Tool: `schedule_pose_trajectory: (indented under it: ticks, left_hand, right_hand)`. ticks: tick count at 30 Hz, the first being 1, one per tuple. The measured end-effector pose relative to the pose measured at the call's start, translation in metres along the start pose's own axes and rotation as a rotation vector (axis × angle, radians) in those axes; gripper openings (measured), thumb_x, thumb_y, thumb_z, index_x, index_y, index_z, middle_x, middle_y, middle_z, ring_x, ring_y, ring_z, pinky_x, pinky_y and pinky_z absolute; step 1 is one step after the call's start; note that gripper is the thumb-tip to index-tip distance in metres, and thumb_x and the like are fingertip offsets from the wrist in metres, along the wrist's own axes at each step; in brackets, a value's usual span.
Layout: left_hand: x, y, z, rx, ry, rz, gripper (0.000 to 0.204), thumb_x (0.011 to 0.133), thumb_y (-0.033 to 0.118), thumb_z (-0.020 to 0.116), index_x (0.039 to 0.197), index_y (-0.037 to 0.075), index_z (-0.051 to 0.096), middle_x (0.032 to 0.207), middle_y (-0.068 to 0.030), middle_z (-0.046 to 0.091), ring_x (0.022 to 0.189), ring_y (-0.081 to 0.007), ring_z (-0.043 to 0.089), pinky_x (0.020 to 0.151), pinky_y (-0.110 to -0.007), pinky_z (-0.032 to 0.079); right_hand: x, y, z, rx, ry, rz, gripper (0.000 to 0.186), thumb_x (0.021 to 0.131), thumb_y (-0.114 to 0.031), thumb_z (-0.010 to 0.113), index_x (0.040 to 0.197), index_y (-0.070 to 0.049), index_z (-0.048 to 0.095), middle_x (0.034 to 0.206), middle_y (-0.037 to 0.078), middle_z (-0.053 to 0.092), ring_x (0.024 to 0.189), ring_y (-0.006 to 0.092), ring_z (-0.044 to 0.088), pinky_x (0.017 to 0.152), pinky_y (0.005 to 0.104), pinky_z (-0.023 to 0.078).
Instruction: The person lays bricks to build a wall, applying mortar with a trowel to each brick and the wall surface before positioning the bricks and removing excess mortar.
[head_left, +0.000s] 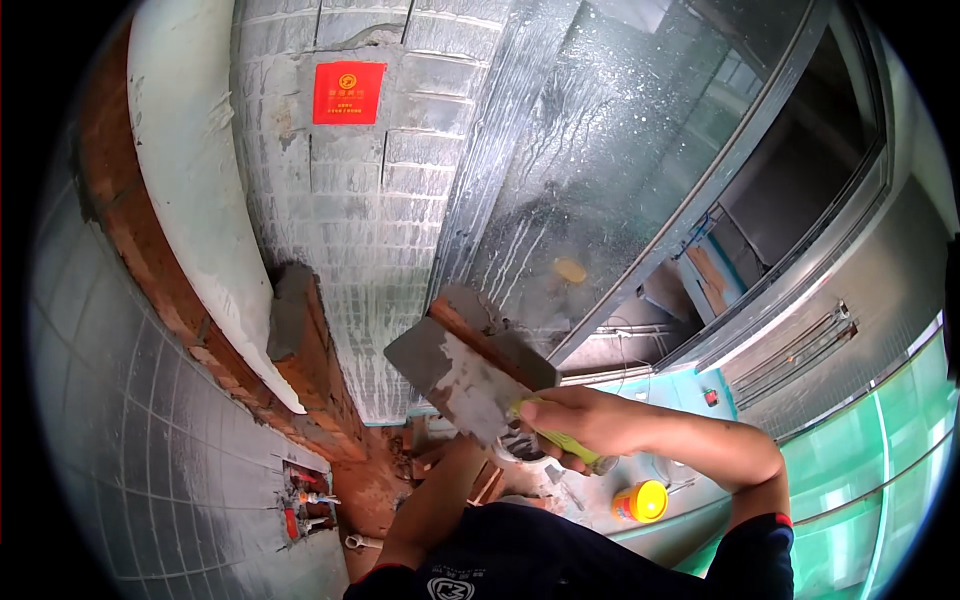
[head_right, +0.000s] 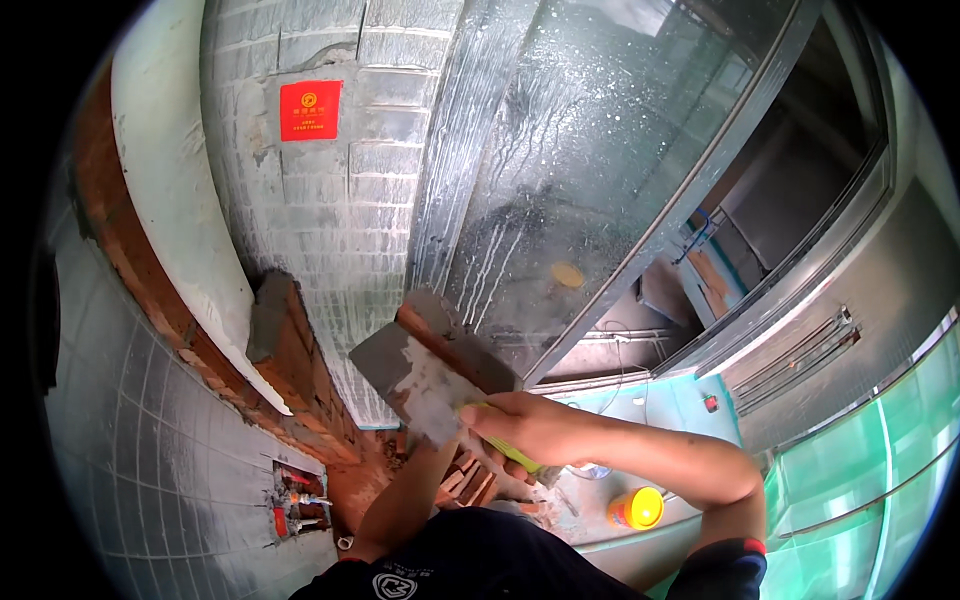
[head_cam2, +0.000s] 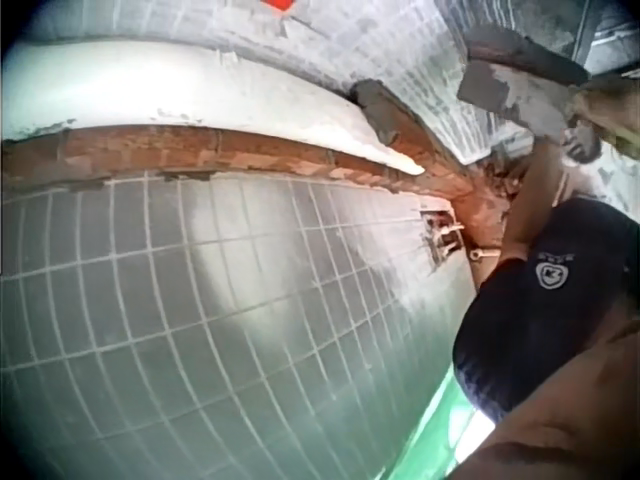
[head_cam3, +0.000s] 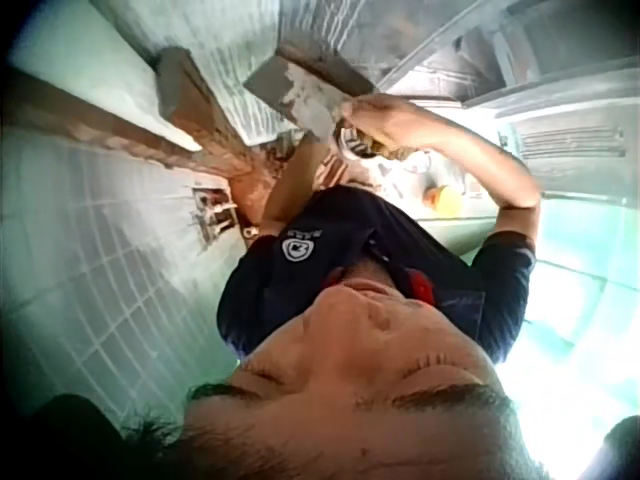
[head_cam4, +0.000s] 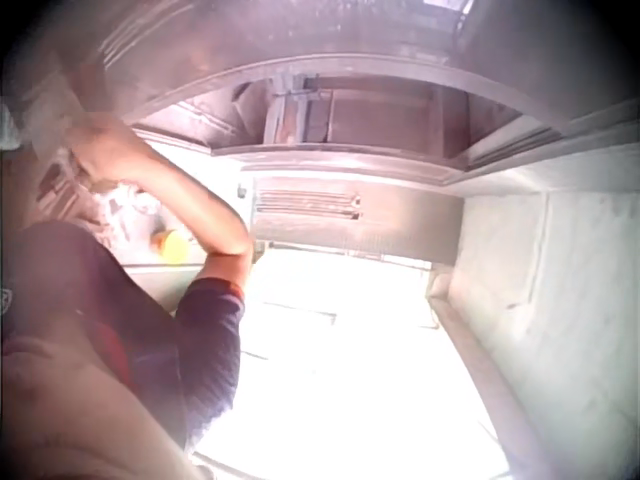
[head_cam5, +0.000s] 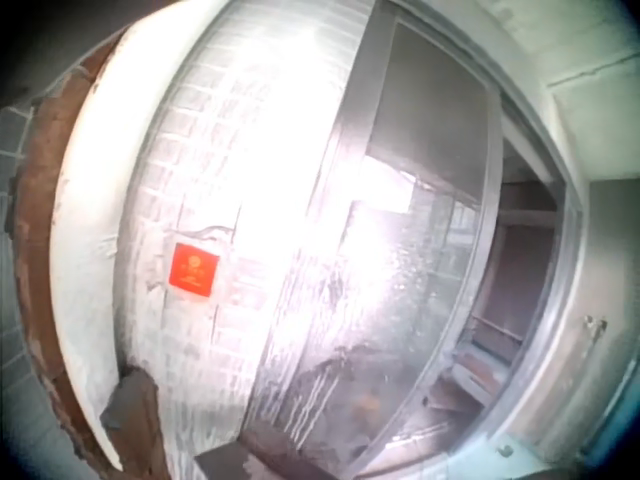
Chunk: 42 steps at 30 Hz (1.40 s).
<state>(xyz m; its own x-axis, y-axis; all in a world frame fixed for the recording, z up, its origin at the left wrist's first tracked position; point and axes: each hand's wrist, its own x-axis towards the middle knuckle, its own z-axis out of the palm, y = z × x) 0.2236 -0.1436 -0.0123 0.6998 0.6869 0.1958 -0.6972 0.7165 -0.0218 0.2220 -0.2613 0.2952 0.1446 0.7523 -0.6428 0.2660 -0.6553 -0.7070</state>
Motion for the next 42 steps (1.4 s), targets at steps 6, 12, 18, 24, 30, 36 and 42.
schedule_pose_trajectory:
  ticks: [6,12,18,24,30,36,42]
  left_hand:
    - [-0.005,0.037,0.033,0.223,0.320,-0.151,0.058,0.099,0.057,0.043,0.127,0.007,0.056,0.110,-0.0065,0.065,0.097,-0.0223,0.062,0.083,-0.038,0.052]
    - [-0.028,0.073,0.059,0.132,-0.023,-0.624,0.055,0.098,0.050,0.051,0.127,0.003,0.054,0.096,-0.0118,0.063,0.093,-0.0268,0.064,0.083,-0.037,0.052]
    - [-0.061,0.074,0.130,-0.258,-0.173,-1.027,0.064,0.097,0.044,0.045,0.142,-0.001,0.040,0.114,-0.0204,0.060,0.100,-0.0333,0.064,0.092,-0.044,0.052]
    - [-0.079,0.075,0.204,0.084,-0.067,-1.055,0.078,0.095,0.061,0.040,0.143,-0.001,0.038,0.124,-0.0201,0.058,0.107,-0.0333,0.063,0.094,-0.044,0.051]
    - [-0.114,0.137,0.225,1.075,0.563,-0.657,0.101,0.085,0.082,0.035,0.143,-0.002,0.040,0.131,-0.0190,0.057,0.117,-0.0322,0.059,0.096,-0.043,0.050]
    - [-0.171,0.113,0.284,2.155,0.319,0.087,0.047,0.073,0.031,0.087,0.097,-0.002,0.064,0.086,-0.0048,0.065,0.075,-0.0126,0.061,0.066,-0.027,0.050]
    - [-0.143,0.114,0.295,2.177,0.514,0.344,0.034,0.075,0.022,0.080,0.094,-0.003,0.066,0.077,-0.0042,0.066,0.070,-0.0093,0.057,0.065,-0.028,0.050]
  right_hand:
    - [-0.041,0.056,-0.054,0.650,-0.067,-0.209,0.042,0.100,-0.043,0.052,0.103,-0.002,0.059,0.069,0.005,0.051,0.045,0.0126,0.047,0.038,0.0271,0.039]
    - [0.037,0.155,-0.054,0.837,0.175,-0.493,0.025,0.093,-0.023,0.069,0.104,-0.009,0.051,0.115,0.015,0.064,0.064,0.0141,0.056,0.055,0.0262,0.047]
    - [0.120,0.164,-0.019,1.000,0.062,-0.725,0.061,0.089,-0.035,0.072,0.134,-0.002,0.047,0.128,0.015,0.060,0.113,0.0293,0.059,0.098,0.0440,0.048]
    - [0.153,0.196,0.017,1.222,-0.162,-0.815,0.062,0.088,-0.034,0.072,0.136,-0.004,0.048,0.124,0.015,0.062,0.113,0.0326,0.061,0.097,0.0470,0.050]
    - [0.137,0.151,0.050,1.312,-0.011,-0.415,0.060,0.091,-0.036,0.068,0.140,-0.008,0.046,0.129,0.010,0.061,0.119,0.0286,0.058,0.104,0.0441,0.044]
    - [0.192,0.166,0.081,1.592,-0.353,-0.377,0.050,0.095,-0.036,0.063,0.135,-0.007,0.049,0.131,0.008,0.059,0.120,0.0245,0.057,0.102,0.0394,0.046]
    - [0.195,0.148,0.109,1.713,-0.558,-0.381,0.044,0.097,-0.023,0.062,0.136,-0.010,0.046,0.132,0.006,0.057,0.122,0.0228,0.055,0.098,0.0415,0.050]
